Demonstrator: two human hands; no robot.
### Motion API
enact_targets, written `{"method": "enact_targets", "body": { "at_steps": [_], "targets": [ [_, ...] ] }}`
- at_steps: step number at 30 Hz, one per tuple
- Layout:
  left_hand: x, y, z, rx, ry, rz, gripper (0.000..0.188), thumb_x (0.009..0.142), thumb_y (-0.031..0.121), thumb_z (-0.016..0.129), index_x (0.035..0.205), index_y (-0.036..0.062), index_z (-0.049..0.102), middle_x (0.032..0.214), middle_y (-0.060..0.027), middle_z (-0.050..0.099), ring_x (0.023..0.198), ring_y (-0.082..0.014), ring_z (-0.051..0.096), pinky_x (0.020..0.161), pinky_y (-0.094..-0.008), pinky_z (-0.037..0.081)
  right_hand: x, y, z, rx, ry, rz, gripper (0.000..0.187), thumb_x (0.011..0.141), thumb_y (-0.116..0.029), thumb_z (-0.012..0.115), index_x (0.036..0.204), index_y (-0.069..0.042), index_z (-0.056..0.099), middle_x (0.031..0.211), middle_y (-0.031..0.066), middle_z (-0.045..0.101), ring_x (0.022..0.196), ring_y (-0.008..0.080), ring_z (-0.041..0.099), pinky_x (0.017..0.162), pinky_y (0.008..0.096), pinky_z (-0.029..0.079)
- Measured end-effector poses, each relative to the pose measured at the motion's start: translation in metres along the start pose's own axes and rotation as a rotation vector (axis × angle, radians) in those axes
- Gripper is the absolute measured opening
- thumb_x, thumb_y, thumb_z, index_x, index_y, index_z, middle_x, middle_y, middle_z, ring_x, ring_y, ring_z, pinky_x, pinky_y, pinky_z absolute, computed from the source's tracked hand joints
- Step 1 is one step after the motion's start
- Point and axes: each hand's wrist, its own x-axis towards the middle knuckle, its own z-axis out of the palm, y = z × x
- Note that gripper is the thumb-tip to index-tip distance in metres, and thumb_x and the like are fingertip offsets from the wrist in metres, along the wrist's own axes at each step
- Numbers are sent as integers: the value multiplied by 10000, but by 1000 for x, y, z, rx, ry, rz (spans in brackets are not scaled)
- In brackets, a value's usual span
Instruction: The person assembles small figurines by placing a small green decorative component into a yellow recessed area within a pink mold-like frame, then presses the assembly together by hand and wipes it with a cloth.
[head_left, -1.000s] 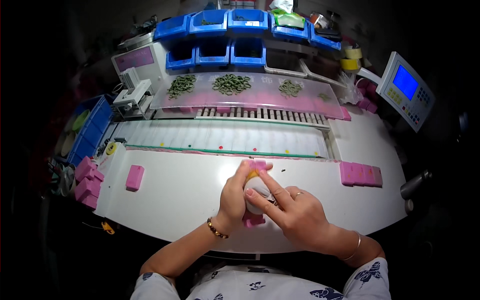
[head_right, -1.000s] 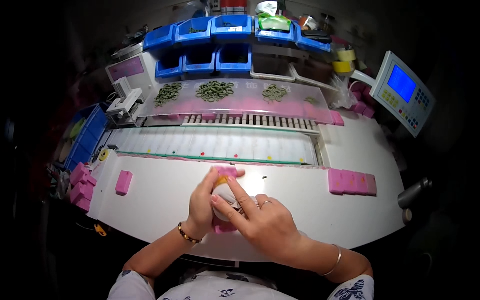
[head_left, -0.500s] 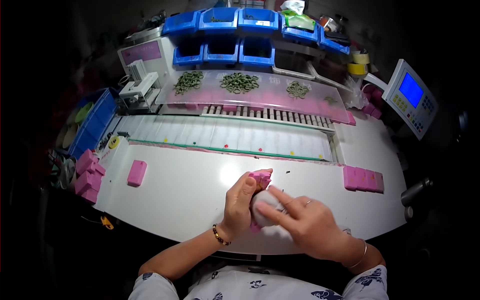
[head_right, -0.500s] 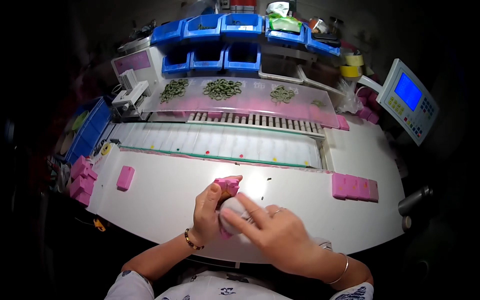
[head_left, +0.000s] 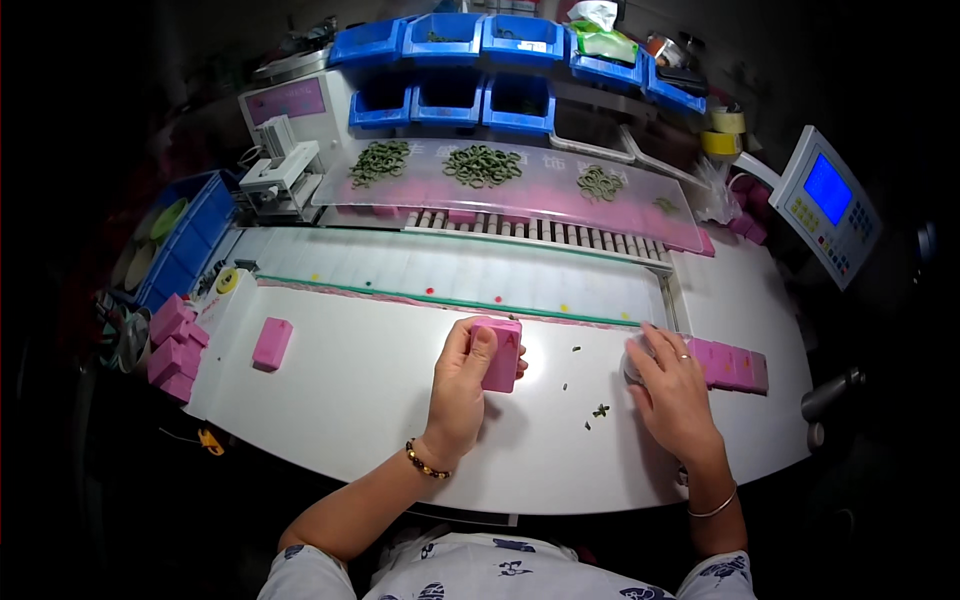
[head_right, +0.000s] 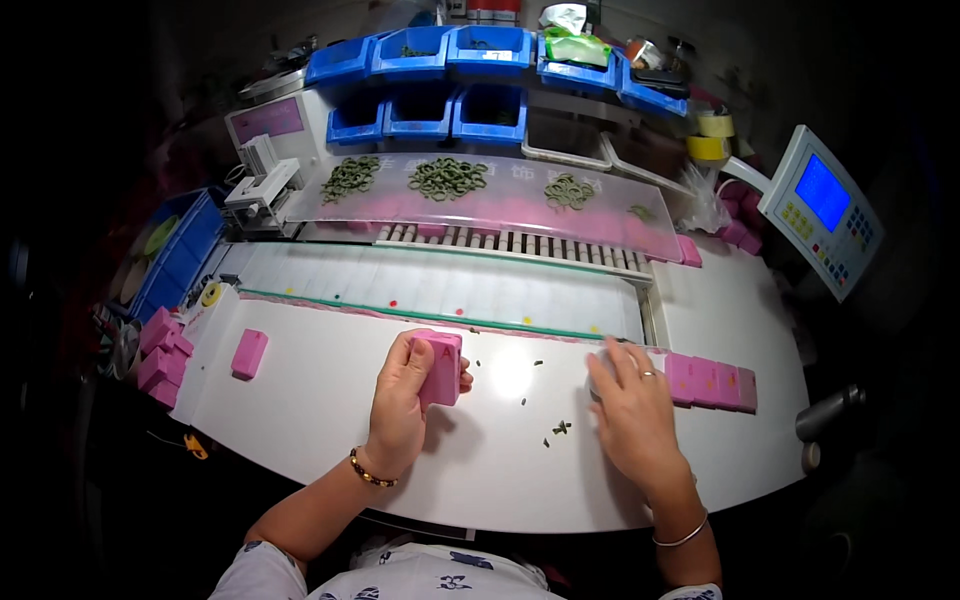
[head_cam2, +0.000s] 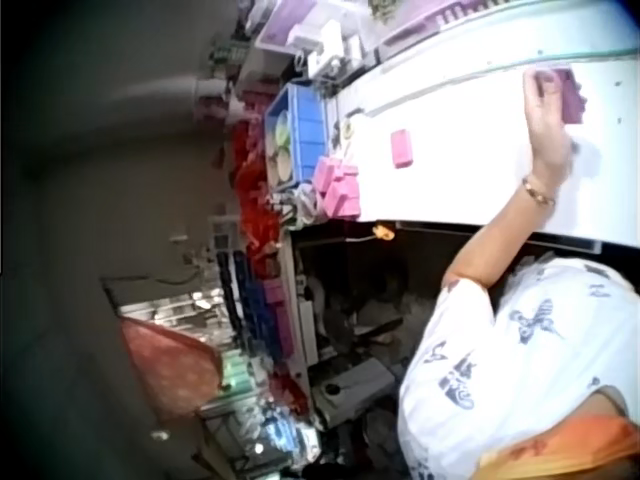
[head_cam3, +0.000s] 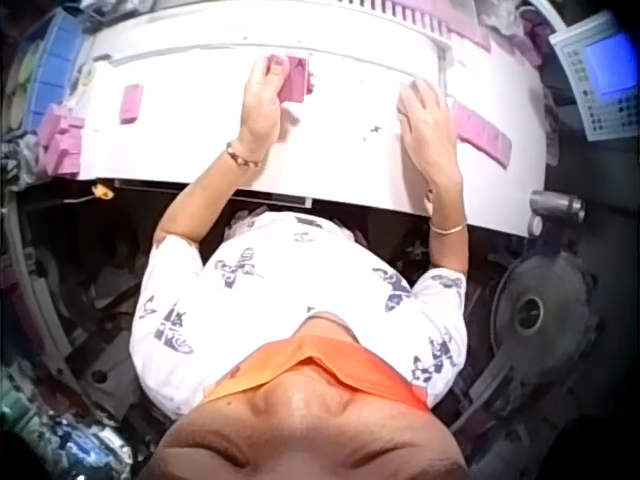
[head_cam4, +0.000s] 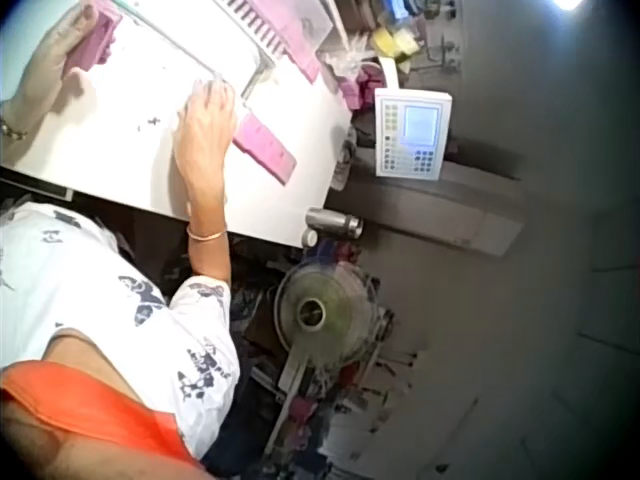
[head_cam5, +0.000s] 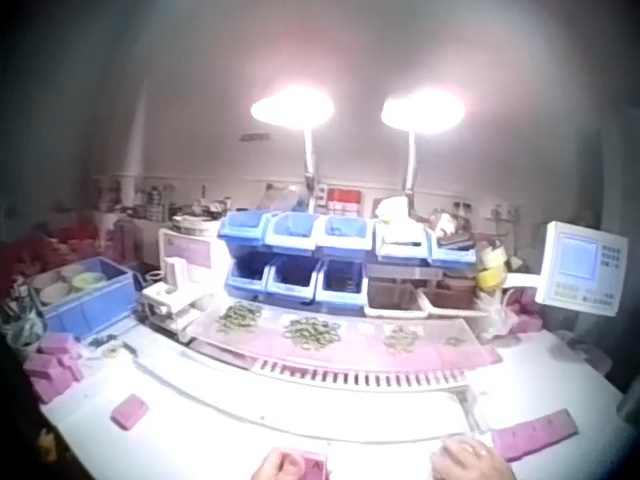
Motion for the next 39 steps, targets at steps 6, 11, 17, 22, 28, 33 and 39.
{"method": "enact_targets", "body": {
  "at_steps": [6, 11, 17, 22, 28, 33, 39],
  "targets": [
    [-16, -14, 8, 273, -98, 216, 366, 1026, 342, 510, 1216, 29, 518, 1076, -53, 614, 978, -115, 598, 872, -282, 501, 37, -53, -11, 1265, -24, 140, 369, 856, -123, 733, 1192, -28, 612, 1070, 86, 673, 901, 128, 632, 678, 242, 463],
    [-21, -6, 0, 135, -217, 191, 336, 991, 245, 608, 1217, 12, 521, 1103, -49, 602, 965, -101, 580, 860, -279, 497, 44, -68, 3, 1314, 108, 65, 233, 846, -104, 749, 1008, 3, 619, 900, 63, 666, 771, 111, 627, 645, 240, 478],
    [-15, 1, -7, 894, -6, 733, 484, 729, 68, 828, 1087, 48, 503, 1158, -151, 495, 1083, -261, 515, 935, -344, 434, 50, -61, 15, 1420, 247, 217, 222, 847, -57, 750, 1005, 16, 612, 881, 65, 658, 770, 114, 642, 696, 239, 518],
    [4, -10, 5, 899, -103, 686, 425, 717, 72, 792, 1037, 35, 515, 1057, -136, 494, 942, -260, 550, 801, -348, 487, 45, -62, 23, 1579, 97, 316, 278, 871, -61, 728, 1102, 15, 592, 1010, 77, 663, 848, 122, 653, 723, 235, 530],
    [101, -10, -63, 1201, 121, 497, 342, 735, 123, 711, 1031, 31, 568, 1058, -163, 535, 1002, -331, 550, 891, -419, 471, 17, -44, 8, 1429, -119, 434, 389, 866, -29, 695, 1226, 1, 550, 1193, 100, 602, 967, 133, 629, 687, 253, 547],
    [141, -8, -90, 1418, 281, 400, 338, 745, 178, 721, 1024, 29, 600, 1084, -172, 540, 1038, -353, 545, 913, -431, 470, -23, -20, 10, 1362, -366, 496, 229, 857, -51, 710, 1063, 20, 642, 943, 68, 685, 768, 104, 645, 658, 231, 527],
    [147, 16, -118, 1527, 377, 285, 438, 813, 305, 740, 1126, 38, 590, 1155, -162, 530, 1114, -353, 525, 939, -431, 458, -31, -23, 15, 1305, -518, 490, 188, 862, -85, 718, 1003, 21, 654, 874, 71, 692, 722, 111, 671, 652, 222, 519]
  ]
}}
